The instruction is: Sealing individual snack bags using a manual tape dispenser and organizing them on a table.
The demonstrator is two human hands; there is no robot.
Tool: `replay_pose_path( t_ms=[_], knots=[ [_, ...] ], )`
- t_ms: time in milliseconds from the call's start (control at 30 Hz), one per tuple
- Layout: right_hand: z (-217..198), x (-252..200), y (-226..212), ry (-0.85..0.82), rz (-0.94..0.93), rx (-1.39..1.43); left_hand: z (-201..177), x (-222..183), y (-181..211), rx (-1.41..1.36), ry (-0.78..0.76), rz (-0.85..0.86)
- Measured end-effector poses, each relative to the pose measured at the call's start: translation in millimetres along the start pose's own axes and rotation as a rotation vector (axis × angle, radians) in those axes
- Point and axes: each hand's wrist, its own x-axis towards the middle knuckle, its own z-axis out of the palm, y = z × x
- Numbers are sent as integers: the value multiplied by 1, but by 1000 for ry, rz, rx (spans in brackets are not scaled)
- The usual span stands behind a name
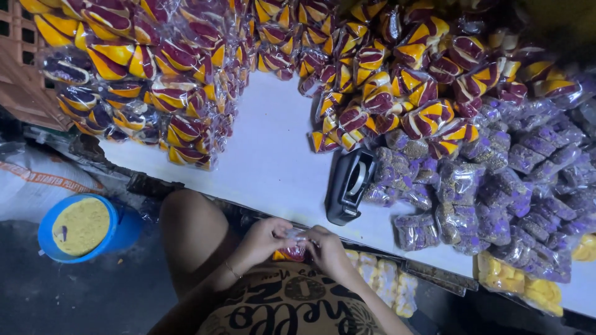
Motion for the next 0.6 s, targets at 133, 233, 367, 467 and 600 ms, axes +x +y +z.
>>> replay_pose_path(
  t_ms=[133,233,367,467,600],
  knots=[
    [11,-10,21,9,84,-35,12,-9,10,551,-12,45],
    [19,-13,35,-8,201,90,35,4,-32,341,102,135],
    [21,-16,57,124,511,195,46,13,-23,226,144,225],
    [-14,-14,30,449,510,83,36,11,6,114,187,270],
    [-50,7,85,568,563,8,32,23,12,37,296,329]
  ],
)
